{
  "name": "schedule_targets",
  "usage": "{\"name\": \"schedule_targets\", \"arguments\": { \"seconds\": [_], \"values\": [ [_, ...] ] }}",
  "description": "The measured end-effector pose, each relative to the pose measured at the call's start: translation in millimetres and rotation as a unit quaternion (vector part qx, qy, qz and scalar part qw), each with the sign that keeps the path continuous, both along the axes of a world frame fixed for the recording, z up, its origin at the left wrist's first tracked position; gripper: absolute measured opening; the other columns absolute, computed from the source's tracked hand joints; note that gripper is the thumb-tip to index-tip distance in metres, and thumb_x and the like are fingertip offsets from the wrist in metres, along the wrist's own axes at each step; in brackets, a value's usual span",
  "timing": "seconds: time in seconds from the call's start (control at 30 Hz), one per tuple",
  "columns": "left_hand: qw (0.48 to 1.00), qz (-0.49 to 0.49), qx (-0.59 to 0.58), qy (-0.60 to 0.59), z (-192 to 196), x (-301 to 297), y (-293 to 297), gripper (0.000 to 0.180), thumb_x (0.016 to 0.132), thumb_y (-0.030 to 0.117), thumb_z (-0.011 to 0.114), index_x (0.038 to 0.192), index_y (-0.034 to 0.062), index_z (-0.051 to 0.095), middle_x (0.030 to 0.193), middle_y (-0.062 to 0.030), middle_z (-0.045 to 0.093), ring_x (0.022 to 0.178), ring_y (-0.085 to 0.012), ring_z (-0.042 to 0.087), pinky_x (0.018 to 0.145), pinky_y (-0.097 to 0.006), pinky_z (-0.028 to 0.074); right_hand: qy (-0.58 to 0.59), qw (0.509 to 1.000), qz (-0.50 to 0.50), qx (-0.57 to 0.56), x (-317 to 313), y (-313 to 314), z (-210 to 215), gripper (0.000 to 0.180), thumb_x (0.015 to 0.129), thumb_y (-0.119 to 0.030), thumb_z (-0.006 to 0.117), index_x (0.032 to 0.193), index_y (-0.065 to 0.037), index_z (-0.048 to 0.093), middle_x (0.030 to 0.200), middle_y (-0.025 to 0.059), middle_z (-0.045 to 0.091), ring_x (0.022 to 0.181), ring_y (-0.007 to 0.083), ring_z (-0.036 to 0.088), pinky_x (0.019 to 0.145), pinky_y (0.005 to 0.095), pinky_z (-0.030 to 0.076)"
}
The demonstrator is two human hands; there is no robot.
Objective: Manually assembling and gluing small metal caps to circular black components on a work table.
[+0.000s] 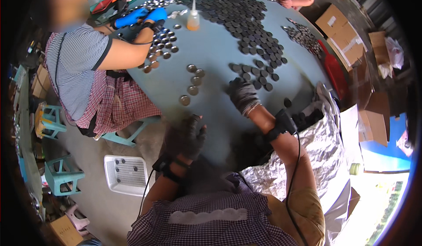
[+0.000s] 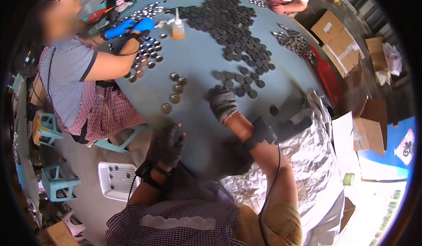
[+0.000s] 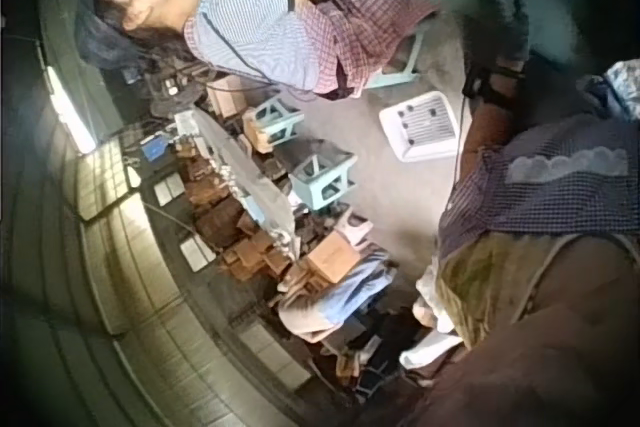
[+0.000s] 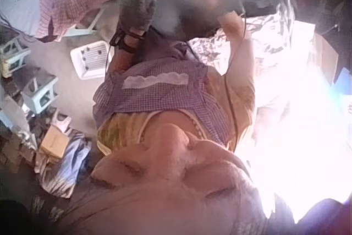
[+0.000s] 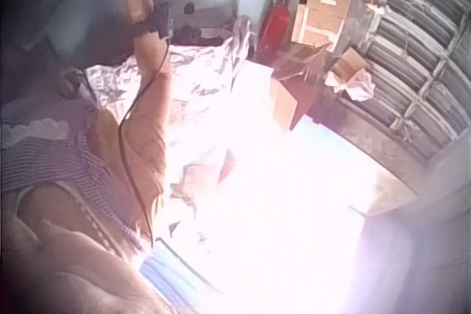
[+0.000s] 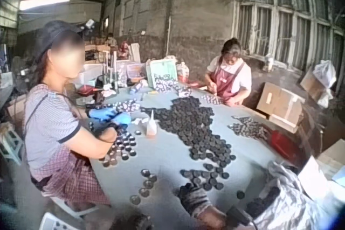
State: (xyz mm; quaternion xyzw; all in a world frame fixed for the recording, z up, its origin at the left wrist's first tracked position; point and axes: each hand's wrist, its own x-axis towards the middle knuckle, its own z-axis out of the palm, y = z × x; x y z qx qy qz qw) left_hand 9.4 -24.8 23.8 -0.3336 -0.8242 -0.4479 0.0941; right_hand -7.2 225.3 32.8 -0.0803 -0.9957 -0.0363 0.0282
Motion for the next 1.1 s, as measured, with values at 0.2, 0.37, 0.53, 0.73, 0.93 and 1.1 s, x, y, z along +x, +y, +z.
{"name": "schedule_targets", "arguments": {
  "seconds": [0.2, 0.37, 0.53, 0.73, 0.93, 1.1],
  "values": [
    [0.977, -0.208, 0.014, -0.052, 7.0, 32.9, 45.7, 0.037, 0.073, 0.013, 0.07, 0.108, 0.006, 0.06, 0.106, -0.012, 0.06, 0.1, -0.0302, 0.057, 0.086, -0.039, 0.047, 0.198, 0.967, -0.054, -0.15, 76.5, 28.8, 51.8, 0.04, 0.074, -0.018, 0.066, 0.111, -0.007, 0.055, 0.1, 0.0162, 0.059, 0.092, 0.0358, 0.058, 0.075, 0.0461, 0.049],
    [0.954, -0.299, -0.005, 0.0, 10.0, 66.6, 90.7, 0.041, 0.071, 0.015, 0.071, 0.11, 0.0104, 0.06, 0.105, -0.011, 0.059, 0.099, -0.0294, 0.057, 0.085, -0.039, 0.048, 0.265, 0.946, -0.02, -0.188, 105.3, 10.9, 64.5, 0.038, 0.076, -0.019, 0.065, 0.111, -0.008, 0.055, 0.095, 0.0156, 0.059, 0.089, 0.0351, 0.058, 0.074, 0.0464, 0.048],
    [0.937, -0.339, -0.076, 0.015, 11.3, 77.2, 114.6, 0.041, 0.069, 0.012, 0.07, 0.108, 0.009, 0.059, 0.099, -0.011, 0.06, 0.091, -0.0301, 0.059, 0.082, -0.04, 0.049, 0.247, 0.922, -0.048, -0.295, 120.5, 7.6, 67.8, 0.034, 0.078, -0.014, 0.064, 0.11, -0.007, 0.056, 0.093, 0.0139, 0.061, 0.08, 0.0353, 0.06, 0.07, 0.044, 0.049],
    [0.963, -0.248, 0.103, -0.034, 9.2, 63.5, 105.5, 0.04, 0.067, 0.001, 0.068, 0.106, 0.0064, 0.058, 0.091, -0.0099, 0.059, 0.082, -0.0298, 0.059, 0.075, -0.039, 0.05, 0.238, 0.892, -0.064, -0.379, 118.5, 10.8, 62.3, 0.03, 0.079, -0.011, 0.065, 0.107, -0.006, 0.057, 0.089, 0.0115, 0.064, 0.071, 0.0291, 0.062, 0.064, 0.039, 0.05],
    [0.987, -0.154, 0.017, -0.035, -0.6, 26.0, 58.8, 0.04, 0.064, 0.003, 0.07, 0.102, 0.0065, 0.057, 0.086, -0.0104, 0.057, 0.078, -0.0288, 0.057, 0.072, -0.039, 0.049, 0.236, 0.887, -0.057, -0.392, 114.0, 1.9, 46.6, 0.027, 0.08, -0.01, 0.065, 0.105, -0.005, 0.058, 0.083, 0.0089, 0.064, 0.062, 0.0218, 0.061, 0.06, 0.0348, 0.05],
    [0.993, -0.057, -0.1, 0.006, -10.1, 11.2, 22.5, 0.039, 0.066, 0.01, 0.07, 0.102, 0.0073, 0.059, 0.096, -0.0148, 0.058, 0.086, -0.0328, 0.06, 0.078, -0.041, 0.049, 0.211, 0.885, -0.055, -0.412, 111.2, -3.5, 44.9, 0.025, 0.08, -0.008, 0.064, 0.104, -0.004, 0.058, 0.082, 0.0084, 0.064, 0.061, 0.019, 0.06, 0.059, 0.0327, 0.049]
  ]
}}
